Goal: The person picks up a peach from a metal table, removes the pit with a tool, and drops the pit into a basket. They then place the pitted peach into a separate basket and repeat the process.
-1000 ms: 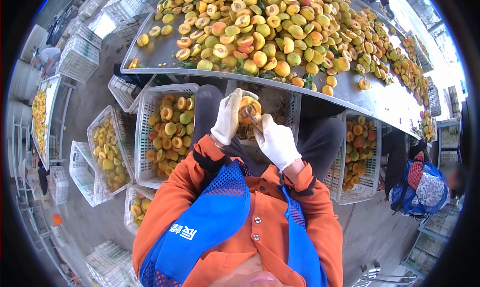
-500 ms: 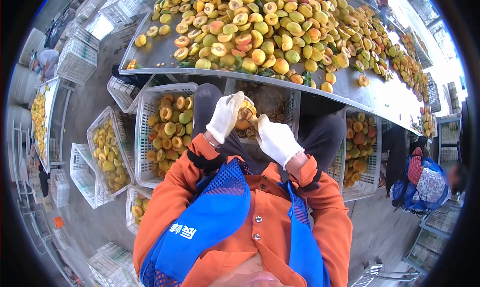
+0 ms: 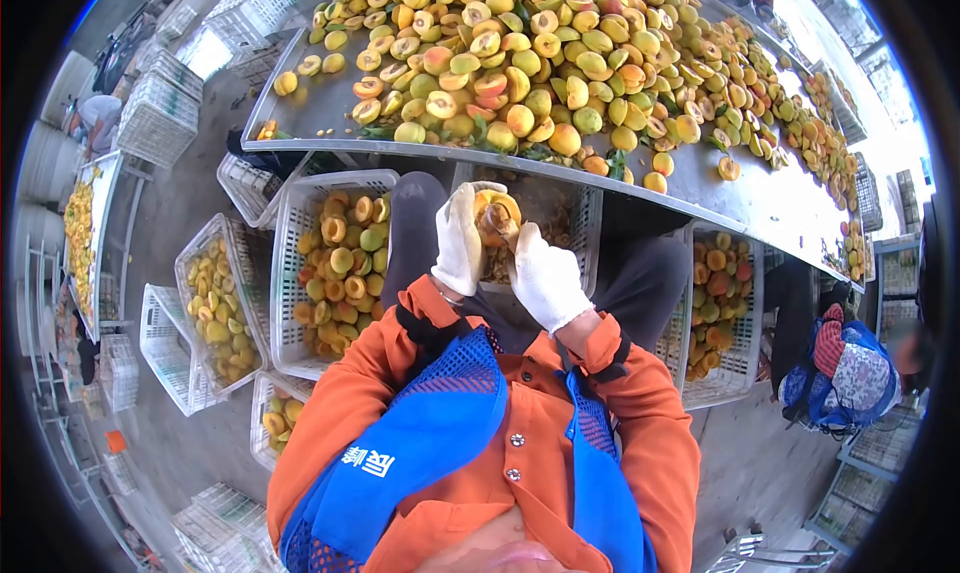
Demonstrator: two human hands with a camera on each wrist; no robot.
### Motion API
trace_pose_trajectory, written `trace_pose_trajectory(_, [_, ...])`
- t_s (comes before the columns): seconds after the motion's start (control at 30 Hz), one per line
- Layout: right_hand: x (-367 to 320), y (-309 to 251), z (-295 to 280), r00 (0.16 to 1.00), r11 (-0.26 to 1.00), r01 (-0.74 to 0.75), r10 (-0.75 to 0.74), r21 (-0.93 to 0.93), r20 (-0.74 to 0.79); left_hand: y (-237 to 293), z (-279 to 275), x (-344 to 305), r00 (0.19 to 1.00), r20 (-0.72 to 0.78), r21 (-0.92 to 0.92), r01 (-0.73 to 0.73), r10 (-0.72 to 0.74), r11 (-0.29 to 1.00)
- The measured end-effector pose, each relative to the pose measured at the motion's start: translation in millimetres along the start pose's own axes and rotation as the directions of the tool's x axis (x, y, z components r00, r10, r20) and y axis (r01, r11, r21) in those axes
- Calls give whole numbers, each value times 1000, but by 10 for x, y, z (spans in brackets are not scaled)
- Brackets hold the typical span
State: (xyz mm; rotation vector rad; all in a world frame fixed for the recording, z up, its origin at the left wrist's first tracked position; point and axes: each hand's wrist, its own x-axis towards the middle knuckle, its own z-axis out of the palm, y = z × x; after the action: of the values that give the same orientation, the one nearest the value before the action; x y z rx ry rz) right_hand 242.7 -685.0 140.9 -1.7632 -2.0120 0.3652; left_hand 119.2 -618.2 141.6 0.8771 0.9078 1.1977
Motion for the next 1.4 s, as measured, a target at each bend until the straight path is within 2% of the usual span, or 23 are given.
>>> trace_pose_trajectory(0.17, [6,-99,-90,990,997,-72,73,-11,125,-37,-26,-51,999,-6,55,-46,47,997])
trace_pose_trajectory(0.27, [-29,-58,-27,993,998,-28,22,57,115,-110,-80,-55,999,-9,63,-42,43,997])
trace_pose_trajectory(0.37, [-15,-16,-98,976,999,-3,-8,49,218,-90,-223,14,993,93,156,62,-77,986])
trace_pose_trajectory(0.4, [-21,-5,-94,970,998,-3,-13,67,242,-37,-241,35,980,115,209,134,-161,969])
trace_pose_trajectory(0.47, [-13,18,-85,957,995,-3,-26,100,288,-81,-322,111,958,193,217,168,-211,962])
trace_pose_trajectory(0.5, [8,38,-63,958,979,-63,5,193,287,-49,-333,163,945,232,221,180,-231,958])
trace_pose_trajectory(0.53, [17,54,-17,956,950,-123,36,286,292,5,-369,221,899,318,226,237,-301,945])
trace_pose_trajectory(0.63, [41,41,20,952,838,-259,135,481,276,45,-304,267,941,277,119,168,-195,979])
trace_pose_trajectory(0.67, [57,58,32,952,798,-280,159,533,261,19,-318,228,947,294,63,112,-126,992])
trace_pose_trajectory(0.7, [77,64,39,951,754,-298,185,586,246,-20,-264,131,975,221,57,20,-32,998])
trace_pose_trajectory(0.73, [104,8,-42,896,610,-434,214,663,389,-47,-181,13,987,163,1,-3,3,1000])
trace_pose_trajectory(0.77, [109,-35,-79,871,520,-482,199,705,449,-60,-129,-59,994,101,-53,-27,32,998])
trace_pose_trajectory(0.8, [96,-75,-100,843,424,-531,176,734,508,-138,-168,-45,997,76,-147,17,-6,989])
trace_pose_trajectory(0.87, [64,-167,-153,778,180,-628,132,757,614,-284,-247,-55,998,67,-136,1,8,991])
trace_pose_trajectory(0.97, [47,-216,-250,735,66,-678,78,732,673,-293,-237,-64,994,57,-104,-92,98,990])
trace_pose_trajectory(1.07, [63,-248,-169,773,335,-630,180,701,609,-293,-239,-37,979,61,-15,-195,196,981])
trace_pose_trajectory(1.13, [64,-243,-30,840,516,-533,230,670,492,-328,-250,-15,961,61,92,-273,269,957])
trace_pose_trajectory(1.27, [90,-288,-156,740,348,-669,232,657,631,-306,-232,-3,925,39,134,-379,377,916])
trace_pose_trajectory(1.33, [89,-282,-118,781,467,-613,233,637,580,-292,-224,-10,901,42,191,-432,433,881])
trace_pose_trajectory(1.37, [74,-244,-21,851,619,-498,215,607,479,-284,-232,-12,926,54,180,-378,374,908])
trace_pose_trajectory(1.4, [76,-233,2,881,692,-435,195,576,430,-271,-250,-6,947,66,170,-322,315,931])
